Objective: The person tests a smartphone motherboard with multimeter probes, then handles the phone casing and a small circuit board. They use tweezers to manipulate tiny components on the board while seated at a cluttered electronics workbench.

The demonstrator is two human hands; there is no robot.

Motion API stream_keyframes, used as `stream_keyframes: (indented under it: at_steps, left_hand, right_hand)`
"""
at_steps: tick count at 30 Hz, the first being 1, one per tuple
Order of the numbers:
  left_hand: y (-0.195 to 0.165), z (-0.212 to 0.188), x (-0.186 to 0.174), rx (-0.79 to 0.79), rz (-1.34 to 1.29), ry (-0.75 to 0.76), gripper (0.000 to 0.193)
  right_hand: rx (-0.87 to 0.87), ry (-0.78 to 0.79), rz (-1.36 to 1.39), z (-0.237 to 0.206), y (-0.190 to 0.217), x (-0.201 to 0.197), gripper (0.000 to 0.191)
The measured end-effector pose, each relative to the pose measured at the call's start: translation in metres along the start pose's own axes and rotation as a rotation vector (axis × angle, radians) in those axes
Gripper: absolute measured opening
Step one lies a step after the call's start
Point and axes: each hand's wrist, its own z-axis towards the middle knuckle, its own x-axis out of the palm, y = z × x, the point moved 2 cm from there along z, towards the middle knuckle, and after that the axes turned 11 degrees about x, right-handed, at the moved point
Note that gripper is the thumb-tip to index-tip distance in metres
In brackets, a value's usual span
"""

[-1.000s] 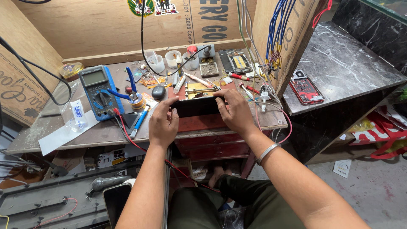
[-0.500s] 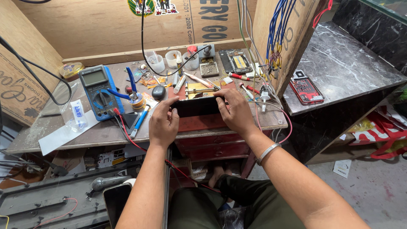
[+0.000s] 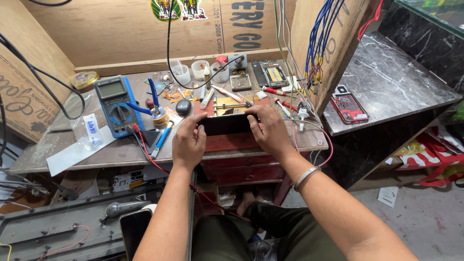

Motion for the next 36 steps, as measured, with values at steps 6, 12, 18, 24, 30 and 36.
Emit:
stream_keyframes:
  at_steps: [6, 12, 18, 24, 30, 36]
  left_hand:
    - [0.002, 0.002, -0.008, 0.006, -0.076, -0.015, 0.028]
    - [0.003, 0.005, -0.017, -0.003, -0.051, -0.013, 0.032]
    - [0.003, 0.011, -0.024, 0.026, -0.063, 0.066, 0.035]
    - [0.003, 0.016, -0.027, 0.116, -0.079, 0.095, 0.037]
    - [0.012, 0.019, -0.024, 0.091, -0.019, 0.099, 0.032]
    - [0.023, 0.017, -0.019, -0.069, -0.058, 0.150, 0.032]
  right_hand:
    - [0.020, 0.007, 0.013, 0.002, 0.001, 0.003, 0.013]
    - [0.058, 0.015, 0.050, 0.004, 0.006, 0.006, 0.013]
    - [-0.031, 0.054, 0.026, -0.004, 0.016, -0.004, 0.018]
    - [-0.044, 0.049, 0.013, -0.007, 0.017, -0.003, 0.022]
    - [0.067, 0.034, 0.014, 0.006, 0.017, 0.007, 0.019]
    - [0.003, -0.050, -0.079, -0.013, 0.048, 0.007, 0.027]
